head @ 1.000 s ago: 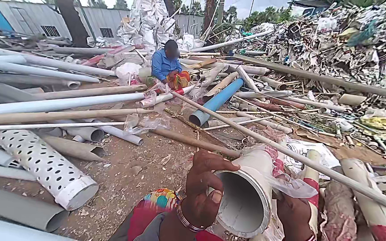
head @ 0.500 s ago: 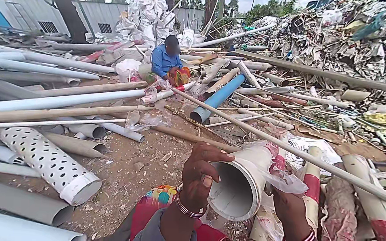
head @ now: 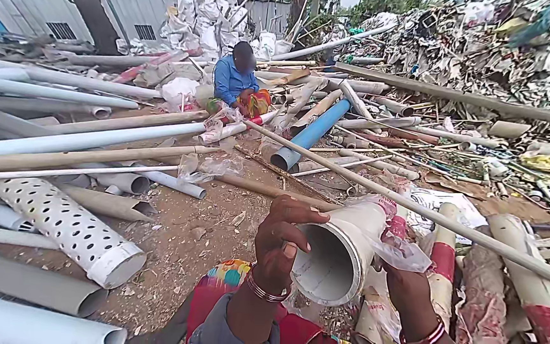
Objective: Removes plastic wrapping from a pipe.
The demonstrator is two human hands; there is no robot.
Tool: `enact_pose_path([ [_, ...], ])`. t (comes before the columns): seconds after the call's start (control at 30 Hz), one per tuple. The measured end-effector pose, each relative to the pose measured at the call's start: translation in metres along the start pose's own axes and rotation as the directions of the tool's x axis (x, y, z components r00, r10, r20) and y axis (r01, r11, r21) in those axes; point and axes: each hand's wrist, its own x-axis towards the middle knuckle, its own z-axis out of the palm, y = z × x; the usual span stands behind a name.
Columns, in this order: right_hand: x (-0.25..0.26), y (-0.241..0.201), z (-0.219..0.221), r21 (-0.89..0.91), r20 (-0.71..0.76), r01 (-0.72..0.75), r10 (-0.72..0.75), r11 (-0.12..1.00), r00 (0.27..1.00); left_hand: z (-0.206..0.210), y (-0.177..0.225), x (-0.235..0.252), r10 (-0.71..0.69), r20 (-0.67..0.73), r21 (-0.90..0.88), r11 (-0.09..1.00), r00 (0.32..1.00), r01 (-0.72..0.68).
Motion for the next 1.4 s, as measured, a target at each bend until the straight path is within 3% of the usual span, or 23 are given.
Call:
enact_pose_path([
  [0.43,0.005,0.000,0.008,-0.012,0.017,-0.067,0.067,0.998,0.998,-0.007,0.001,-0.004,-0.105,-0.008,-0.099,0.990,0.994,0.104],
  [0.9,-0.014,0.019,0.011,-0.165,0.068,-0.185,0.198,0.969,0.978,-0.034,0.023,-0.054,-0.252,0.082,0.151,0.960,0.964,0.237],
  [1.1,-0.040,0.031,0.018,-0.287,0.094,-0.289,0.328,0.913,0.940,-0.057,0.038,-0.100,-0.351,0.091,0.235,0.917,0.932,0.323],
  [1.4,-0.071,0.026,0.032,-0.536,0.008,-0.418,0.499,0.734,0.866,-0.064,0.075,-0.152,-0.482,0.010,0.141,0.868,0.876,0.476],
])
